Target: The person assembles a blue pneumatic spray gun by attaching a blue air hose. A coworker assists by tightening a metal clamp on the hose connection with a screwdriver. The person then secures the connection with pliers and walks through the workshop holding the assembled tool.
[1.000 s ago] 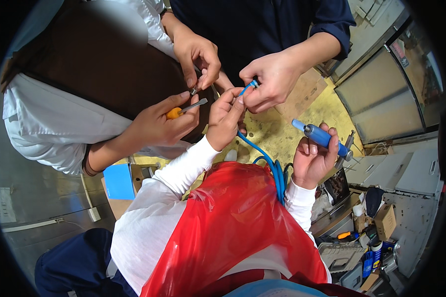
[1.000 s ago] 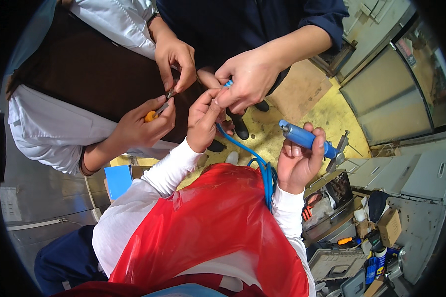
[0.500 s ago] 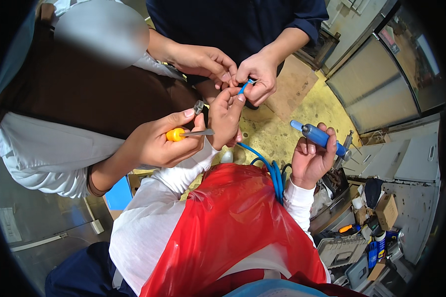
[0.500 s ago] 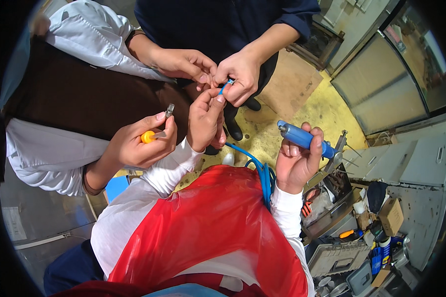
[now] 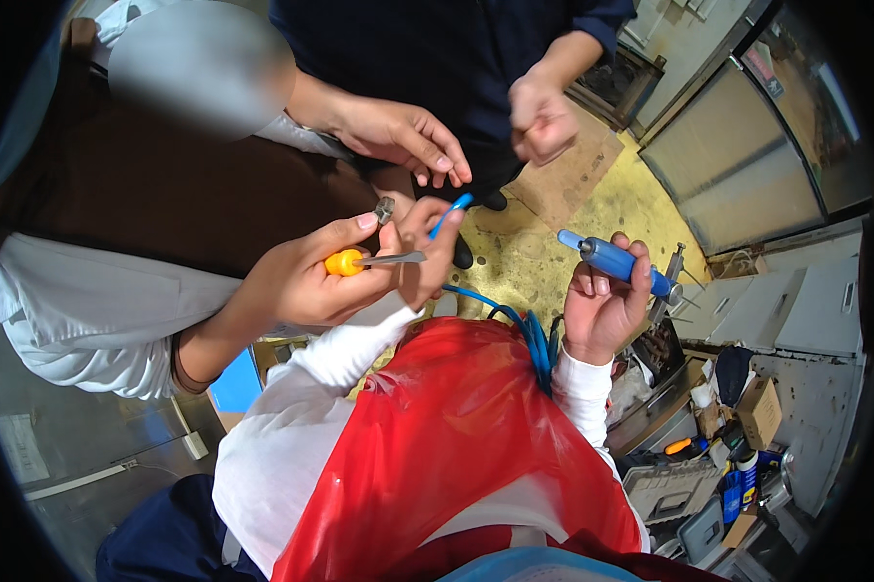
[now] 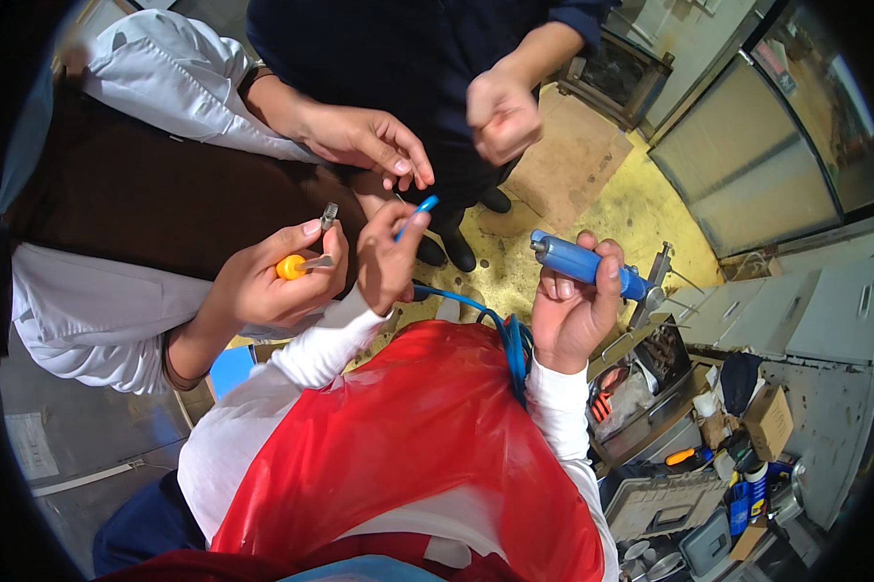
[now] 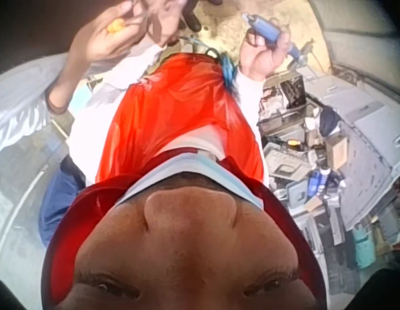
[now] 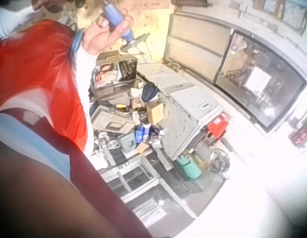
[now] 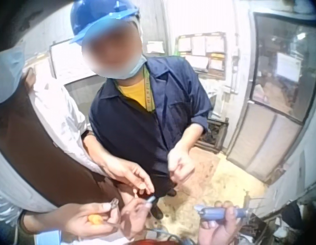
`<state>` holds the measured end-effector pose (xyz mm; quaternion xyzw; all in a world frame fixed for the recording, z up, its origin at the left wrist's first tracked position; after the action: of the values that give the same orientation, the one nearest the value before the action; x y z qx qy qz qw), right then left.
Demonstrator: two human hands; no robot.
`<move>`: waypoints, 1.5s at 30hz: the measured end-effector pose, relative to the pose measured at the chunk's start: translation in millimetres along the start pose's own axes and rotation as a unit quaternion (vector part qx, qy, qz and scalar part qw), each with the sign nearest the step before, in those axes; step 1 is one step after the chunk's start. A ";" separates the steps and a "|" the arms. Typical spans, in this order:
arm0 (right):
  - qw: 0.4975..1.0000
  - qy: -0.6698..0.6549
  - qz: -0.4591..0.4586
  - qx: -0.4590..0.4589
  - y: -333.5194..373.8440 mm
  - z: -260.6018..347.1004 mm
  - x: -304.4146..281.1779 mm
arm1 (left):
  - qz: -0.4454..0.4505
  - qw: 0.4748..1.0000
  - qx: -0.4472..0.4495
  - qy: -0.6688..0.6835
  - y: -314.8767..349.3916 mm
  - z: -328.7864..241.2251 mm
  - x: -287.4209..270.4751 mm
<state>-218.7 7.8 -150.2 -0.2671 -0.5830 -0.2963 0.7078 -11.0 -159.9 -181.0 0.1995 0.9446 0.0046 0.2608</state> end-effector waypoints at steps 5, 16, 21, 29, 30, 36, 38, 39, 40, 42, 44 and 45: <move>1.000 -0.004 -0.023 -0.004 0.0 -13.3 -5.8 | 0.056 0.981 0.011 0.185 31.8 -17.2 -5.2; 0.999 -0.007 -0.043 -0.017 20.3 -10.0 -17.6 | 0.010 0.842 0.495 -0.214 73.4 -85.3 -60.7; 0.999 -0.016 -0.034 -0.007 24.9 -14.8 -16.6 | -0.072 0.584 0.699 -0.407 135.1 -158.5 -70.5; 0.999 -0.014 -0.036 0.002 30.7 -21.4 -17.8 | 0.019 0.632 0.647 -0.426 136.5 -174.7 -56.6; 0.999 -0.013 -0.036 -0.003 31.4 -20.7 -17.2 | -0.002 0.615 0.651 -0.445 130.9 -167.1 -51.0; 0.999 -0.013 -0.030 0.009 37.9 -17.3 -12.7 | 0.371 0.735 0.546 -0.154 99.8 -90.8 9.3; 0.999 -0.012 -0.029 0.010 40.2 -16.7 -12.7 | 0.617 0.703 0.257 0.243 64.1 -72.3 46.3; 0.999 -0.012 -0.030 0.005 41.8 -14.0 -12.8 | 0.673 0.635 0.122 0.359 50.9 -73.2 60.0; 0.999 -0.011 -0.032 0.000 43.5 -11.8 -13.7 | 0.706 0.606 0.089 0.354 43.9 -81.8 67.6; 0.999 -0.010 -0.037 -0.009 46.2 -7.7 -14.9 | 0.658 0.568 -0.053 0.491 63.7 -72.8 70.4; 0.999 -0.012 -0.040 -0.020 49.3 -2.1 -14.7 | 0.637 0.551 -0.073 0.534 71.5 -77.0 73.0; 0.999 -0.013 -0.041 -0.024 50.5 0.5 -14.3 | 0.636 0.490 -0.138 0.580 76.6 -83.9 72.5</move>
<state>-184.2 44.2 -165.8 -0.2636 -0.5954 -0.3359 0.6806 -80.6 -53.9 -135.4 0.6596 0.4870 0.4139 -0.3956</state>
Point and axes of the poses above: each hand's wrist, its own y-axis away from the middle knuckle, its own x-axis out of the palm, z = x × y, the point moved 10 cm from there along -y, towards the middle knuckle, and after that the axes turned 14 degrees about -y, right-handed, at the moved point
